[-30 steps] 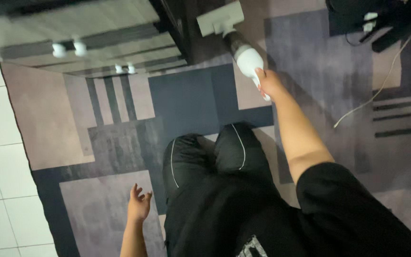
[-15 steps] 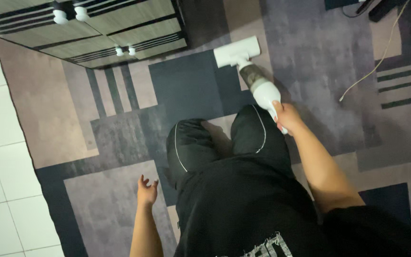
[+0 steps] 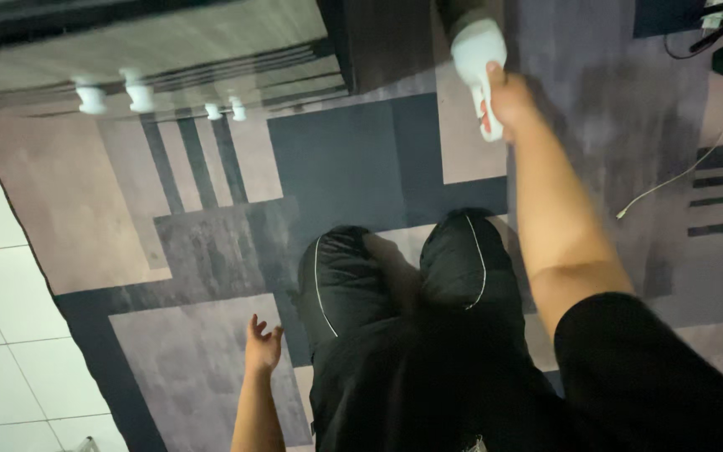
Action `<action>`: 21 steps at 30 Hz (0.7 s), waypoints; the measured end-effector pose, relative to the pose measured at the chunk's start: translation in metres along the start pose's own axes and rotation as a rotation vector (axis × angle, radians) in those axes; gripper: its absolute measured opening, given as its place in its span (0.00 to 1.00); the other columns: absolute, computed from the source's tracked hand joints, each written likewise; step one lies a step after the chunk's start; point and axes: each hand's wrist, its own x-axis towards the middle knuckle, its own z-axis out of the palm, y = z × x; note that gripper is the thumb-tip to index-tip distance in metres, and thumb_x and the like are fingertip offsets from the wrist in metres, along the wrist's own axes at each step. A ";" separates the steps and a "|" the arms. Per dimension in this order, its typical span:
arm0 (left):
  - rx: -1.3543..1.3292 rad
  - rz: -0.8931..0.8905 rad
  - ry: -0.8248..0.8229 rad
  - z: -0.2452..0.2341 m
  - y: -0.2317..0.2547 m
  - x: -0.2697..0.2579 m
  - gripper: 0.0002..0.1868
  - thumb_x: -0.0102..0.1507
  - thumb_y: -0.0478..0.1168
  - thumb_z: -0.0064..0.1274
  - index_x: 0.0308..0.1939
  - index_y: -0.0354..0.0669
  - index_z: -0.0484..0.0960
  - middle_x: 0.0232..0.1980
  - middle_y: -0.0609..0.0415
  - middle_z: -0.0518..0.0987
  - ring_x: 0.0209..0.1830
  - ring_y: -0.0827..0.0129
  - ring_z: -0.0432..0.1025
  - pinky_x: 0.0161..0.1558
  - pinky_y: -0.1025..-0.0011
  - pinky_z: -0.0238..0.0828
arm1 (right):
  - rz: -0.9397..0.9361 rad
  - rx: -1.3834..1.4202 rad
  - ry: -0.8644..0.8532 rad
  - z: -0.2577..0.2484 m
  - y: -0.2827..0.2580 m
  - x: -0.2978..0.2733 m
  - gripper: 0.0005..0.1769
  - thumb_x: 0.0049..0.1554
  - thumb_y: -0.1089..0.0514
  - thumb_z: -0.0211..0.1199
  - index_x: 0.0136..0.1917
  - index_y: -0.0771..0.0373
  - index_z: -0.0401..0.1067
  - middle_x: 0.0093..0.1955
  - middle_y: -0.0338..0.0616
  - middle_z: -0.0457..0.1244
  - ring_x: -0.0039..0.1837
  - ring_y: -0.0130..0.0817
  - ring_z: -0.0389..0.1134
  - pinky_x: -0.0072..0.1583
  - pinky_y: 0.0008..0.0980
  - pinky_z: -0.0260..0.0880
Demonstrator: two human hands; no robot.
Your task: The person vacuums a dark patterned rug using a handheld vacuum, moving it back and forth across different sections of the rug while kneeling. They then disassemble the vacuum and place the components into a cardboard box.
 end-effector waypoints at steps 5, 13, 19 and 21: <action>-0.038 0.017 -0.011 -0.004 0.021 -0.005 0.48 0.64 0.44 0.56 0.80 0.40 0.45 0.74 0.37 0.65 0.66 0.52 0.71 0.61 0.62 0.70 | 0.058 -0.067 -0.013 -0.022 -0.034 0.007 0.33 0.68 0.33 0.47 0.48 0.67 0.69 0.32 0.45 0.60 0.27 0.35 0.58 0.31 0.40 0.61; 0.076 0.117 0.051 0.004 0.012 -0.018 0.48 0.62 0.47 0.60 0.80 0.42 0.50 0.73 0.40 0.70 0.65 0.53 0.73 0.61 0.61 0.71 | 0.012 -0.055 -0.043 -0.032 -0.019 -0.011 0.31 0.67 0.33 0.48 0.48 0.65 0.68 0.32 0.43 0.60 0.28 0.33 0.59 0.31 0.38 0.62; -0.025 0.156 0.091 -0.015 -0.013 -0.024 0.47 0.63 0.47 0.59 0.80 0.42 0.50 0.75 0.40 0.67 0.67 0.52 0.70 0.60 0.59 0.71 | -0.053 -0.074 -0.031 -0.063 0.076 -0.065 0.32 0.67 0.35 0.49 0.44 0.68 0.71 0.29 0.45 0.60 0.24 0.34 0.56 0.28 0.41 0.57; -0.036 0.175 0.111 -0.022 -0.022 -0.020 0.47 0.62 0.46 0.59 0.80 0.41 0.50 0.75 0.40 0.67 0.68 0.52 0.70 0.61 0.60 0.70 | -0.078 -0.110 -0.030 -0.073 0.123 -0.098 0.33 0.67 0.36 0.48 0.43 0.69 0.71 0.29 0.46 0.60 0.25 0.35 0.58 0.29 0.40 0.59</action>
